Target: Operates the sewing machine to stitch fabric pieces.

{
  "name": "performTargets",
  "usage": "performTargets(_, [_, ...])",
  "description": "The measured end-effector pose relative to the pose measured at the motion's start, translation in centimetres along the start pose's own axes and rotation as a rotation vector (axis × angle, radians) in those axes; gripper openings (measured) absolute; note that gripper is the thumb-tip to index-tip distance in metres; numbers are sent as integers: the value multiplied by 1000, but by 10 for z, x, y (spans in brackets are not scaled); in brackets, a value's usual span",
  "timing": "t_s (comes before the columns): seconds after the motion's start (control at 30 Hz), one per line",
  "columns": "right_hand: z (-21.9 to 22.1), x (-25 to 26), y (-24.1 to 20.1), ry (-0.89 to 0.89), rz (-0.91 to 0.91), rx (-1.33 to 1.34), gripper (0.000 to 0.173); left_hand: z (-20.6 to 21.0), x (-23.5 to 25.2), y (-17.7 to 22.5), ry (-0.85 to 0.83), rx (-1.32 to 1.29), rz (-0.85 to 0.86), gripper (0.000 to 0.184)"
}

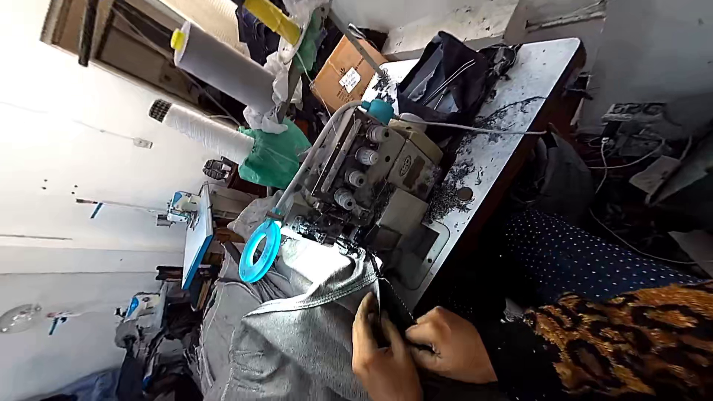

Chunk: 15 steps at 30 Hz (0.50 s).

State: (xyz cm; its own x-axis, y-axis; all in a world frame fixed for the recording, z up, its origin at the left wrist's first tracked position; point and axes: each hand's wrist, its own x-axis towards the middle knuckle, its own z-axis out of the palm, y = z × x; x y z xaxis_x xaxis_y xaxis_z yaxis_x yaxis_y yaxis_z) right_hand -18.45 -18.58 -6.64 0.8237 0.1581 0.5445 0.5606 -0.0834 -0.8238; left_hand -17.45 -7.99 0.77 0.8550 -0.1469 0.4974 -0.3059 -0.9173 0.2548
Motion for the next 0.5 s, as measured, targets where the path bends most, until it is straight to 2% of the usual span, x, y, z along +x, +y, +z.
performTargets(0.07, [3,-2,2,80,-47,47,30,-5,3,5,-9,52,40,34])
performTargets(0.3, [-9,-8,-5,175,-27,101,31,-17,10,39,-133,234,55,38])
performTargets(0.5, [-26,-4,-4,230,21,90,29,-10,30,64,-216,259,-66,38])
